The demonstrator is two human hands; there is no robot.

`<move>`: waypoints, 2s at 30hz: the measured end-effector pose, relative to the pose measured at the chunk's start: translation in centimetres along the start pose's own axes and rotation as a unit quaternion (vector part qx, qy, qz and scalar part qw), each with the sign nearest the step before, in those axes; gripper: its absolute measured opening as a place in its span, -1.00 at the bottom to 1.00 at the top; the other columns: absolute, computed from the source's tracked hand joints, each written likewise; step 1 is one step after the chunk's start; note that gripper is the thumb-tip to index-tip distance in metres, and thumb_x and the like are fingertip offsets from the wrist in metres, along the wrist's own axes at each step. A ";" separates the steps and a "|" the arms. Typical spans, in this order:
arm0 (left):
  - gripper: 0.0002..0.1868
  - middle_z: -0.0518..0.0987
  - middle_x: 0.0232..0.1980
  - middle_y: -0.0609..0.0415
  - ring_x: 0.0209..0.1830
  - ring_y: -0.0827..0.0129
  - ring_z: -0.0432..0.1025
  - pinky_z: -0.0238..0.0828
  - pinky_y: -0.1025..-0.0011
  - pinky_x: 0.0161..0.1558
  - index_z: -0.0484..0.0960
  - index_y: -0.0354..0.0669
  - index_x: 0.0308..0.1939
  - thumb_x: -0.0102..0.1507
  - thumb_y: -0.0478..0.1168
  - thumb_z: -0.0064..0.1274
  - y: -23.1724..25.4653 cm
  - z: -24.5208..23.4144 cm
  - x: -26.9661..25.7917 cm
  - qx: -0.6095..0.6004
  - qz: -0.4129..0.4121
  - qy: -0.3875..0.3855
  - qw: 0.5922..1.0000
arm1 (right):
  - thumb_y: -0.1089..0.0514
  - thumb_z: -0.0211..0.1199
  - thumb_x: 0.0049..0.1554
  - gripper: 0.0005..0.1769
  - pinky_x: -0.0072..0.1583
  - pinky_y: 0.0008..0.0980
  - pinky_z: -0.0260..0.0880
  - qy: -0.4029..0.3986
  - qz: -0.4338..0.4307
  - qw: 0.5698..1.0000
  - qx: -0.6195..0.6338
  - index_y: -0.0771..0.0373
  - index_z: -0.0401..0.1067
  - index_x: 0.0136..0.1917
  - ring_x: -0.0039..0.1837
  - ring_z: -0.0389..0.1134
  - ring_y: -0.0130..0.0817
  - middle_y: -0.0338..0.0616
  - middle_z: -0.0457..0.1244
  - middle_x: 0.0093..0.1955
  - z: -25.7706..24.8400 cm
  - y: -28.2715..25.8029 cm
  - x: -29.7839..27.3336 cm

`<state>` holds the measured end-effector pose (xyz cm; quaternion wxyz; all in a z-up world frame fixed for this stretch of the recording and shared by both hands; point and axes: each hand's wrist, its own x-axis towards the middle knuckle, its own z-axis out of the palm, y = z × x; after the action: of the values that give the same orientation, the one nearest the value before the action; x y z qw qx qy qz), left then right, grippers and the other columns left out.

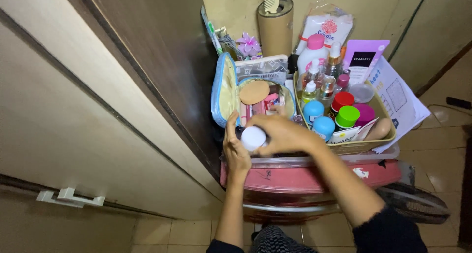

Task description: The person organizes cosmetics by moving items between a blue cosmetic bag and a plastic tray on a pink cabinet. They handle lipsticks, compacts, bottles, and jars, placing some into the bag and others into the tray, then close the bag.

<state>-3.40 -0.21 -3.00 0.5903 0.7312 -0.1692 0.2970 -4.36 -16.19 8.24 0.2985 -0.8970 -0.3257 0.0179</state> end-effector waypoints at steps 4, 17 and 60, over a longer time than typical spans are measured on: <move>-0.29 0.50 0.27 -0.26 0.31 -0.17 0.40 0.23 0.06 0.37 0.45 -0.21 0.28 0.49 0.12 -0.76 -0.1 -0.3 0.1 0.010 0.001 -0.018 1.000 | 0.00 0.52 -0.16 -0.31 0.41 0.28 0.01 0.067 0.021 0.993 -0.093 0.15 0.42 0.23 0.23 0.41 0.12 0.09 0.39 0.13 -2.9 -0.3 -3.0; -0.87 0.72 -0.13 0.17 0.00 0.23 0.60 0.53 0.28 0.01 0.72 0.13 -0.12 0.36 -0.09 0.06 0.8 1.5 0.6 0.184 0.092 -0.302 0.931 | 0.04 0.45 -0.10 -0.27 0.21 -0.05 0.47 0.067 0.231 0.943 -0.230 -0.02 0.34 0.34 0.31 0.34 -0.03 -0.14 0.27 0.24 -1.4 -0.7 -10.3; -0.60 0.61 0.09 -0.06 0.19 -0.04 0.45 0.55 -0.04 0.05 0.69 -0.17 0.06 0.11 -0.32 0.24 -4.6 1.2 2.4 0.472 -0.178 -0.401 0.765 | 0.31 0.61 -0.20 -0.14 0.12 -0.40 0.44 0.379 0.236 0.875 0.189 0.16 0.44 0.38 0.16 0.35 -0.27 0.01 0.35 0.14 5.2 1.8 -15.9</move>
<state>1.50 0.04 -5.13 0.0910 0.9871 -0.0952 -0.0910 -16.98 -24.00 0.41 0.5495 -0.8118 0.0436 -0.1927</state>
